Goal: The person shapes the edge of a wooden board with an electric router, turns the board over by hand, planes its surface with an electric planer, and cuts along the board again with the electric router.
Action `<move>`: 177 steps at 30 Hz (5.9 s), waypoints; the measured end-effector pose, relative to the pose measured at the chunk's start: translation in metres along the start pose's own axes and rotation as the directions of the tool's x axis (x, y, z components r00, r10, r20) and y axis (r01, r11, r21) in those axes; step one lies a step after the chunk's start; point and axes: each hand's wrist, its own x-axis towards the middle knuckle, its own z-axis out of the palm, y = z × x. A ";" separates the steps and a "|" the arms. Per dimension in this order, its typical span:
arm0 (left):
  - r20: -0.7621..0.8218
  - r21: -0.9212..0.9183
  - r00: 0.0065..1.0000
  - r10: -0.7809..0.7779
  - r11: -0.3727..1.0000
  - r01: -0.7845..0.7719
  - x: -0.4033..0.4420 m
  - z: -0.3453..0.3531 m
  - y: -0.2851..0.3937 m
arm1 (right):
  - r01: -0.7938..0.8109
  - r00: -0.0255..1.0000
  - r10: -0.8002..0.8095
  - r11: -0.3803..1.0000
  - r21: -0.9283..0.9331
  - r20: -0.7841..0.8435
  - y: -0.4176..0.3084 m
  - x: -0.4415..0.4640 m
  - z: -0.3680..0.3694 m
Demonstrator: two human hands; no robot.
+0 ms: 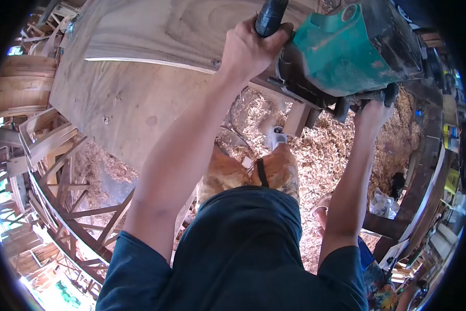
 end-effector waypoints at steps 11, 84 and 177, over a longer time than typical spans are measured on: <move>0.032 -0.018 0.996 -0.079 0.997 0.079 -0.032 -0.009 0.006 | 0.410 0.910 -0.396 0.804 -0.431 0.126 0.008 -0.041 -0.027; 0.058 0.111 0.998 0.014 0.994 -0.020 -0.043 -0.023 0.005 | 0.049 0.995 -0.058 0.993 -0.110 -0.081 0.010 -0.042 -0.011; 0.003 -0.012 0.995 -0.103 0.995 0.103 0.028 0.024 0.013 | 0.322 0.941 -0.332 0.809 -0.491 0.070 0.007 0.012 -0.007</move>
